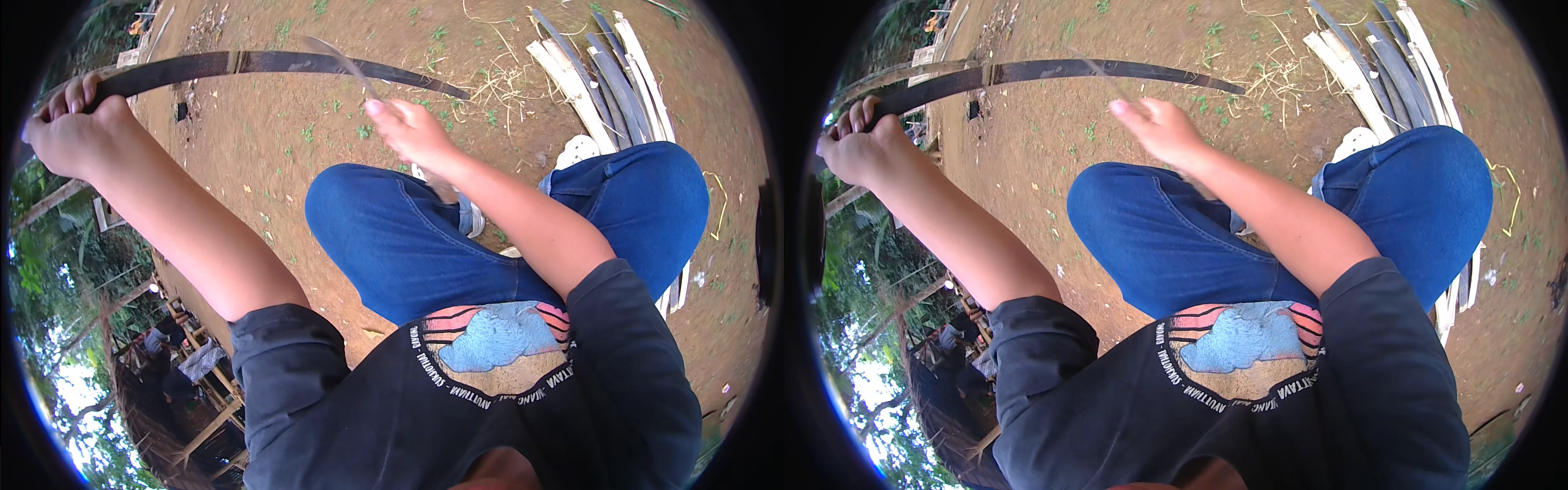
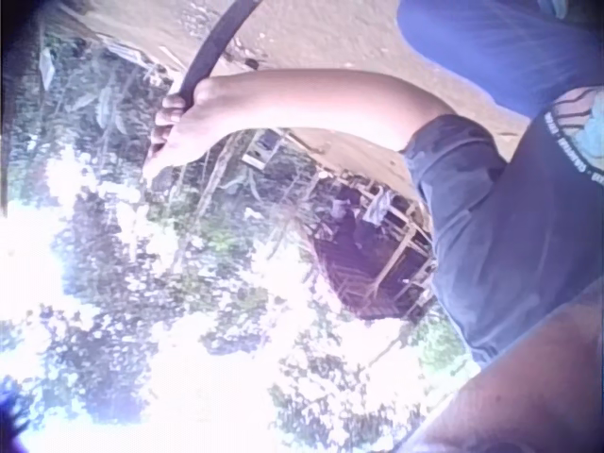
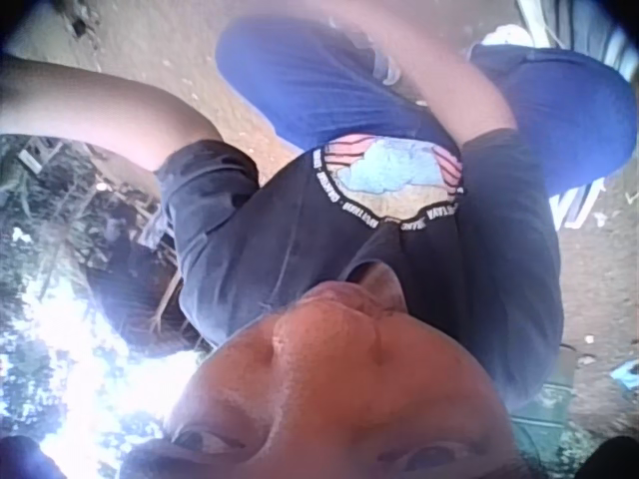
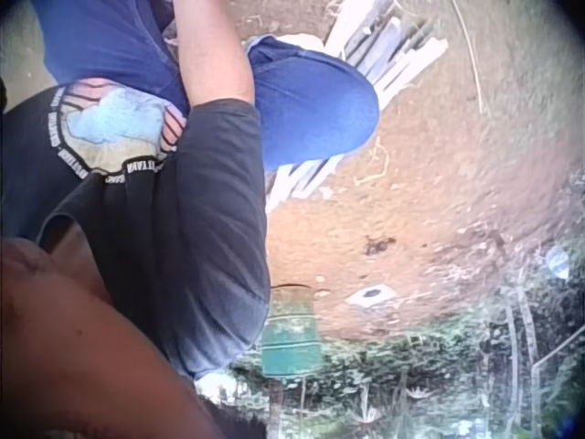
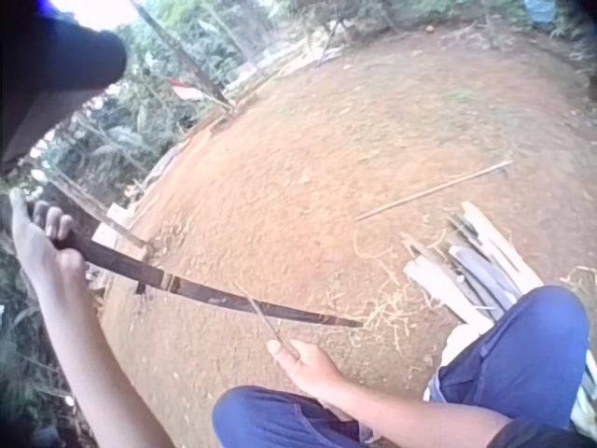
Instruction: The person uses a curved blade and a straight machete to shave and refine a long strip of bamboo, periodically checking the thickness and smoothness of the wood.
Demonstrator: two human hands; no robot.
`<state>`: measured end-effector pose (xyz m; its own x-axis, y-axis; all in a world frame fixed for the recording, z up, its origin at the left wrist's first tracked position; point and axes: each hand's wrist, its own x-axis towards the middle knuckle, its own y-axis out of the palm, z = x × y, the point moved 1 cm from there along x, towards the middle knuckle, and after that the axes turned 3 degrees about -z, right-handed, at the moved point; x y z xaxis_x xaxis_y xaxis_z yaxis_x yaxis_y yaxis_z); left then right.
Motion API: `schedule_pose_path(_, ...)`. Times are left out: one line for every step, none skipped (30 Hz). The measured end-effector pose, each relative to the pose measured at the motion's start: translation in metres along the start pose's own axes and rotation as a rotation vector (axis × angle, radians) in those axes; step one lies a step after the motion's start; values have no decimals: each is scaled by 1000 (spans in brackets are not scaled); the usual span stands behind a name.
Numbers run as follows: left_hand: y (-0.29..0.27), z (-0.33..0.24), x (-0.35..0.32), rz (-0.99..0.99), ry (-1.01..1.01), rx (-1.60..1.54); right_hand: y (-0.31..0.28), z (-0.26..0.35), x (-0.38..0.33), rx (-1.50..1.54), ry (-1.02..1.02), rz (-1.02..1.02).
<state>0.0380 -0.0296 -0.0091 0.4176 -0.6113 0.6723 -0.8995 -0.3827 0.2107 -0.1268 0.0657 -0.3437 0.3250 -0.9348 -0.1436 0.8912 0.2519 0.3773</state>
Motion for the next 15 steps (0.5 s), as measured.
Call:
schedule_pose_path(-5,0,5,7,21,1,-12,-7,-1,-54,88,9)
schedule_pose_path(-10,0,11,15,42,2,-18,-14,-1,-108,175,17)
schedule_pose_path(-15,5,10,21,42,10,-13,-11,-5,-93,117,9)
schedule_pose_path(-13,2,12,9,39,36,-2,6,-8,-84,52,11)
schedule_pose_path(-11,2,12,14,37,34,5,24,-3,-81,-27,16)
schedule_pose_path(-8,1,11,22,34,37,13,43,-2,-77,-122,75)
schedule_pose_path(-5,0,9,37,24,46,21,58,-5,-63,-211,131)
schedule_pose_path(-4,-1,7,21,33,67,26,68,-9,-86,-259,137)
schedule_pose_path(-2,-1,8,20,27,60,29,76,-13,-114,-312,137)
schedule_pose_path(-2,1,9,19,20,53,30,80,-14,-141,-365,138)
schedule_pose_path(-2,2,10,18,13,45,27,66,-11,-113,-282,81)
schedule_pose_path(1,2,9,15,25,65,21,39,-6,-81,-200,22)
schedule_pose_path(1,1,8,9,38,82,13,15,-1,-53,-120,-37)
schedule_pose_path(4,1,7,5,51,92,-11,-10,0,-113,-14,-49)
schedule_pose_path(1,7,10,12,38,55,-32,-27,1,-172,97,-67)
